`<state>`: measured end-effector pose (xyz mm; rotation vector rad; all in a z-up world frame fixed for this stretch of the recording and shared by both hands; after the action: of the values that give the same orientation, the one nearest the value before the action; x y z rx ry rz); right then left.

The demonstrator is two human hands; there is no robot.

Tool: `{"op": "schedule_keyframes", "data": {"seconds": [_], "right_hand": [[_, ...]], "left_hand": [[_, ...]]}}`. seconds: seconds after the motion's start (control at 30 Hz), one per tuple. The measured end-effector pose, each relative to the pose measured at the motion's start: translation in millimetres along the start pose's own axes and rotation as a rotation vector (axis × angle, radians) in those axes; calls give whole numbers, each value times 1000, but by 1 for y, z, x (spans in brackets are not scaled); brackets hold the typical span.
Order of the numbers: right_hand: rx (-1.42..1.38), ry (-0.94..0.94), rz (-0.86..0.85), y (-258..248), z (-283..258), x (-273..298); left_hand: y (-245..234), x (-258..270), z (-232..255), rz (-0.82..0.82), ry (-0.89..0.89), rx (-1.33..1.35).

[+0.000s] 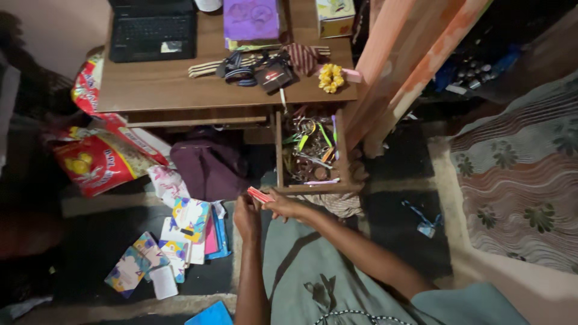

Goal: The person organizes items on a desk and inside a drawer by sorting notebooks, picking up loose papers and cards, and arranging various small objects like ties, cables, and tools inside the drawer.

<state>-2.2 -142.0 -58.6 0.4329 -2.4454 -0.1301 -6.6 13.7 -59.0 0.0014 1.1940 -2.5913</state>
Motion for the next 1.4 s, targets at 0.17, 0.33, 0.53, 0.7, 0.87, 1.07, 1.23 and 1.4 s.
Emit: {"op": "schedule_keyframes", "data": {"seconds": [0.17, 0.33, 0.53, 0.7, 0.87, 1.07, 1.23, 1.4], "right_hand": [[118, -18, 15, 39, 10, -20], [91, 72, -37, 50, 14, -33], [249, -18, -53, 72, -22, -28], [150, 116, -221, 73, -15, -47], [-59, -35, -142, 23, -42, -129], [38, -239, 111, -38, -166, -236], [470, -621, 455, -73, -260, -376], [713, -773, 544, -110, -303, -459]], "left_hand": [[-17, -19, -43, 0, -67, 64], [-30, -30, -64, 45, 184, 24], [-7, -70, -108, 59, 112, 40], [-4, -112, -147, -105, -317, 134], [4, -150, -139, -203, -285, 213], [17, -224, -136, -225, -247, 337], [43, -284, -134, -262, -208, 384], [74, -311, -138, -317, -275, 542]]}}
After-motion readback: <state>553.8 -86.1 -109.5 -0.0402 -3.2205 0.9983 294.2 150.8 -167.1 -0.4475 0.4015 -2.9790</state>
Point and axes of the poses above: each hand's wrist, its own x-axis away from the middle knuckle, its own y-axis out of the palm, z = x × y, the point moved 2 cm from there along -x, towards the middle knuckle, and after that the axes turned 14 degrees about -x, right-handed, at the moved point
